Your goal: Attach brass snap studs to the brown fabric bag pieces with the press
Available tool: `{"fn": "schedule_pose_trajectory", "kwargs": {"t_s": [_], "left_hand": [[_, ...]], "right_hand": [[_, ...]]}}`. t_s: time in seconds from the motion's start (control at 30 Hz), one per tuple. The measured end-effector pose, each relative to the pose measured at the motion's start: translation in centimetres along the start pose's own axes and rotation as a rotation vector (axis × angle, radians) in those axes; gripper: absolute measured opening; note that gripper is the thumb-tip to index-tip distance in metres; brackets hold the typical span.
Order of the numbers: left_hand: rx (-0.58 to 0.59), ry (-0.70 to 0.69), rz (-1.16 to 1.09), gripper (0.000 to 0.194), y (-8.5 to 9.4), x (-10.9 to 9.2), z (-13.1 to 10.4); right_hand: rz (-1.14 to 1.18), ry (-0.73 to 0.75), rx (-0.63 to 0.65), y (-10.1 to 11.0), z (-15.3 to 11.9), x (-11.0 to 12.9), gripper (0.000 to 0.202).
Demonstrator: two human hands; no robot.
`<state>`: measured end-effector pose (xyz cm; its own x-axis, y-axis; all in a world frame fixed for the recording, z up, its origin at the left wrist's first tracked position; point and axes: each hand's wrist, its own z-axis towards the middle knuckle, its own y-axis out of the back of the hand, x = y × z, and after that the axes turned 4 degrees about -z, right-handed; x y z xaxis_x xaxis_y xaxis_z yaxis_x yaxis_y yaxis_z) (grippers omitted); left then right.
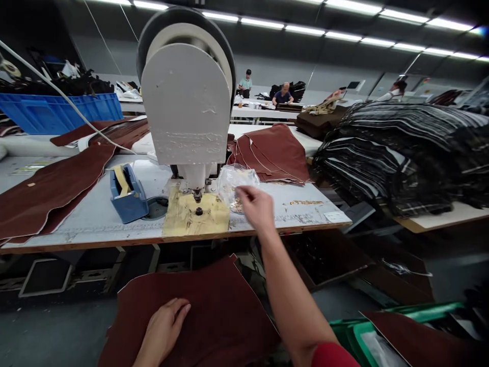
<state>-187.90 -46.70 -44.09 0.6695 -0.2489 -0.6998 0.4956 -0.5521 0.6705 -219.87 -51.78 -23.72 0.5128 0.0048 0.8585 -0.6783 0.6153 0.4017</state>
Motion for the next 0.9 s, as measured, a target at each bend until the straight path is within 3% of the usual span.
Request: {"fn": "schedule_pose_trajectory", "kwargs": {"t_s": [0.03, 0.1, 0.2, 0.37, 0.53, 0.73, 0.8, 0.9], "left_hand": [[0.001, -0.005, 0.005, 0.048, 0.0, 0.0, 0.0], [0.001, -0.024, 0.019, 0.046, 0.0, 0.0, 0.1], [-0.017, -0.064, 0.072, 0.043, 0.0, -0.5, 0.2], [-0.029, -0.063, 0.21, 0.039, 0.9, -1.5, 0.4], [0.016, 0.064, 0.348, 0.033, 2.5, -0.7, 2.5], [0.272, 0.127, 0.46, 0.036, 4.1, -0.9, 7.0], [0.327, 0.115, 0.461, 0.031, 5.1, -1.4, 7.0], [0.354, 0.036, 0.425, 0.034, 6.6, -2.7, 4.0]], "right_hand": [[-0.201, 0.029, -0.163, 1.9, 0.9, -1.2, 0.028], [-0.524, -0.021, -0.283, 5.2, 3.0, -3.9, 0.031], [-0.723, -0.105, -0.144, 7.6, 5.7, -7.2, 0.026], [-0.756, -0.117, 0.056, 6.8, 7.4, -9.8, 0.014], [-0.72, -0.116, 0.001, 6.0, 7.5, -11.7, 0.02], [-0.474, -0.019, -0.249, 6.4, 7.0, -13.3, 0.015], [-0.326, 0.005, -0.298, 6.6, 6.4, -13.3, 0.016], [-0.099, 0.005, -0.299, 6.2, 3.5, -12.4, 0.015]]}}
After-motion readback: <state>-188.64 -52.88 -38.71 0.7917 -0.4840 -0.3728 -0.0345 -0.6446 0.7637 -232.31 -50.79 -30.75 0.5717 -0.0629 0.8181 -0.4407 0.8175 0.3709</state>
